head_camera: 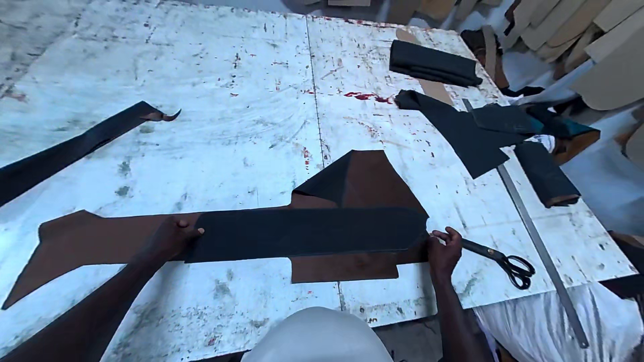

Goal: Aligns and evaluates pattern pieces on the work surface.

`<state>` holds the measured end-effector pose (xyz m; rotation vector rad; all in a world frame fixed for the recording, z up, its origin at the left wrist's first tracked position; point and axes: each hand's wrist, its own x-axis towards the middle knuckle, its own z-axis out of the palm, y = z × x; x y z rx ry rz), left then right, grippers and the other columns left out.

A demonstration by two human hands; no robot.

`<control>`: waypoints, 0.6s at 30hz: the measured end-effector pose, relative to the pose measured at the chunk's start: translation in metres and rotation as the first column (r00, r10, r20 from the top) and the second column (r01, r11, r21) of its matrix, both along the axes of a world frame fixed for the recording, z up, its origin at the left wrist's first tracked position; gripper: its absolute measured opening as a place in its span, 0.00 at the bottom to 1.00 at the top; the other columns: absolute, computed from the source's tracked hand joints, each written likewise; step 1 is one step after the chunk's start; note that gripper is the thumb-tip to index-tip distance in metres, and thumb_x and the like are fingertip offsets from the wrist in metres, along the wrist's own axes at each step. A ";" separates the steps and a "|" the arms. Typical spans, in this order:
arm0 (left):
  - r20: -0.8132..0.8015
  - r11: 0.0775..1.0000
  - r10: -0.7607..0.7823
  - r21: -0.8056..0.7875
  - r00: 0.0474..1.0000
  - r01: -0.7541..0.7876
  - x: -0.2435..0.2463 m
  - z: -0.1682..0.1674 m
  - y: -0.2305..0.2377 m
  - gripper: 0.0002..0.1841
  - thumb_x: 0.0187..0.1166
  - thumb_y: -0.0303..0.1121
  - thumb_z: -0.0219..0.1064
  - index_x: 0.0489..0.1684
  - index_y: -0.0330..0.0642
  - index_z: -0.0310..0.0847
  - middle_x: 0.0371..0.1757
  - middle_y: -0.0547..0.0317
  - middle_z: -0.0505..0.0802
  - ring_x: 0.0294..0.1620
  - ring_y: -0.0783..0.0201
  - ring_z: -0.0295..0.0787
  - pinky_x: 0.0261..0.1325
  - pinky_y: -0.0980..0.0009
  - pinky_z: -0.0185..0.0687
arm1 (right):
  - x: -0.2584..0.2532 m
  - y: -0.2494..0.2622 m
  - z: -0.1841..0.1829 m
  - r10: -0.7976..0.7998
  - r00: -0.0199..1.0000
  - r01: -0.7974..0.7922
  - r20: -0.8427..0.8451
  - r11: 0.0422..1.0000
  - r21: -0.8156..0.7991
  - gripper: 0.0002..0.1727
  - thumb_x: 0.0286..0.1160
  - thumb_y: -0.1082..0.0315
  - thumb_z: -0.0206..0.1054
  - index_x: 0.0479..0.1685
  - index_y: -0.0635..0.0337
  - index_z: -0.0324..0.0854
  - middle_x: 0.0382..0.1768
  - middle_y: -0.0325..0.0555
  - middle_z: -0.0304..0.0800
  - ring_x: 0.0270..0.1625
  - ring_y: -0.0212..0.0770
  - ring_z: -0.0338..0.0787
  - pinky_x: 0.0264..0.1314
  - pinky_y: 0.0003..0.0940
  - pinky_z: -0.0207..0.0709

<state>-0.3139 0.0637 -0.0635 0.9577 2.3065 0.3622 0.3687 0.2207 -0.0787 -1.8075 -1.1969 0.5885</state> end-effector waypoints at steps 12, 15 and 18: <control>-0.014 0.999 0.050 0.023 0.999 -0.050 0.009 0.001 -0.001 0.25 0.79 0.42 0.75 0.62 0.30 0.77 0.51 0.28 0.88 0.53 0.31 0.87 0.55 0.28 0.79 | 0.019 -0.018 0.001 0.272 0.811 -0.268 0.518 0.960 -0.085 0.15 0.80 0.75 0.62 0.60 0.62 0.87 0.70 0.55 0.86 0.70 0.57 0.87 0.69 0.62 0.80; -0.019 0.998 0.057 0.032 0.998 -0.057 0.008 -0.002 -0.002 0.26 0.79 0.42 0.75 0.65 0.31 0.75 0.51 0.28 0.88 0.54 0.30 0.87 0.55 0.28 0.79 | 0.011 -0.007 -0.004 0.396 0.741 -0.423 0.543 0.903 -0.080 0.15 0.83 0.71 0.63 0.63 0.59 0.88 0.73 0.51 0.85 0.69 0.53 0.89 0.67 0.58 0.83; 0.002 0.996 0.084 0.042 0.996 -0.084 0.010 -0.001 -0.002 0.28 0.78 0.42 0.75 0.67 0.31 0.74 0.52 0.27 0.88 0.53 0.30 0.87 0.55 0.29 0.79 | 0.013 -0.002 -0.010 0.451 0.732 -0.460 0.510 0.880 -0.118 0.14 0.83 0.72 0.62 0.60 0.58 0.90 0.74 0.47 0.85 0.69 0.50 0.89 0.67 0.57 0.83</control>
